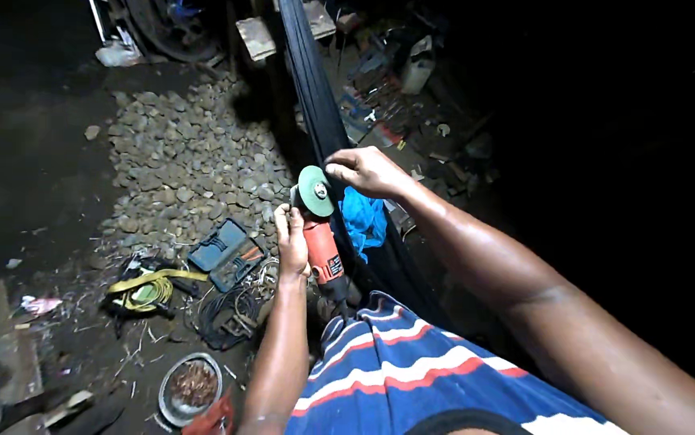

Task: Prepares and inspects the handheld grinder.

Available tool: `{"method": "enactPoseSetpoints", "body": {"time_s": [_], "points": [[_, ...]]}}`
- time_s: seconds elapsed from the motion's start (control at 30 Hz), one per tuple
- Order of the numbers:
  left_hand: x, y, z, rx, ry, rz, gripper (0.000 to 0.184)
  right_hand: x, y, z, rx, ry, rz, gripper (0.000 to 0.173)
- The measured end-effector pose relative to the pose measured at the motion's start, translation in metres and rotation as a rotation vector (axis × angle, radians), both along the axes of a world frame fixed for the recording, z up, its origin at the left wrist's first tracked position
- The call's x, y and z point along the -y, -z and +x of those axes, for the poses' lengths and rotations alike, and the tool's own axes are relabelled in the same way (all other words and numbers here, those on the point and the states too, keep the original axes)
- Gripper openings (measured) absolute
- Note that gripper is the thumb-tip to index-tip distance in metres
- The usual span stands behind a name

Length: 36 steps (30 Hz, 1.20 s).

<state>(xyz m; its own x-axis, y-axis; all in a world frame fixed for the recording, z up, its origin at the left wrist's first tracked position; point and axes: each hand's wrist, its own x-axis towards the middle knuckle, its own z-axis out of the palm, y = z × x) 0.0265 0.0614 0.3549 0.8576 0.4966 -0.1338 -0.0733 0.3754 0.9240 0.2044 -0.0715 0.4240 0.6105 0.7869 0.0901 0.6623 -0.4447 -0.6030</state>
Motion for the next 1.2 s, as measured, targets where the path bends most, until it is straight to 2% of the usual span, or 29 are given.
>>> {"method": "enactPoseSetpoints", "body": {"time_s": [0.1,0.17,0.27,0.4,0.57,0.7,0.73,0.83,0.93,1.0,1.07,1.1,1.13,1.2], "points": [[0.008,-0.025,-0.004,-0.08,-0.03,0.045,0.039,-0.019,0.0,-0.009,0.071,-0.233,0.232,0.034],[0.011,-0.035,-0.004,-0.115,-0.04,0.048,0.042,-0.029,0.001,-0.014,0.151,-0.306,0.19,0.034],[0.006,-0.02,-0.007,-0.092,-0.074,0.044,0.041,-0.035,0.007,-0.014,0.184,-0.23,0.123,0.028],[0.002,-0.009,-0.012,-0.081,-0.109,0.041,0.043,-0.033,0.006,-0.01,-0.037,-0.104,-0.04,0.033],[0.004,-0.037,-0.021,-0.153,-0.123,-0.002,0.039,-0.034,0.005,-0.01,-0.313,-0.027,-0.167,0.034],[-0.001,-0.036,-0.023,-0.143,-0.096,-0.009,0.041,-0.035,0.01,-0.015,-0.557,0.038,-0.162,0.033],[-0.003,-0.03,-0.023,-0.12,-0.086,0.002,0.041,-0.035,0.01,-0.013,-0.536,0.036,-0.17,0.032],[-0.008,-0.004,-0.021,-0.094,-0.066,0.023,0.045,-0.037,0.01,-0.015,-0.189,0.043,-0.094,0.037],[-0.005,-0.007,-0.023,-0.179,-0.049,-0.02,0.046,-0.047,0.021,-0.028,0.11,-0.163,0.136,0.056],[-0.008,0.016,-0.02,-0.174,-0.067,-0.06,0.04,-0.051,0.033,-0.039,0.259,-0.301,0.212,0.061],[-0.011,0.056,-0.016,0.045,-0.098,0.015,0.042,-0.051,0.043,-0.046,0.315,-0.319,0.252,0.069],[-0.012,0.061,-0.014,0.152,-0.122,0.041,0.041,-0.051,0.047,-0.049,0.338,-0.301,0.27,0.074],[-0.01,0.003,-0.008,-0.17,-0.201,-0.326,0.036,-0.051,0.05,-0.051,0.371,-0.279,0.286,0.081],[-0.012,0.021,-0.009,0.026,-0.12,-0.219,0.038,-0.052,0.053,-0.054,0.417,-0.23,0.307,0.09]]}}
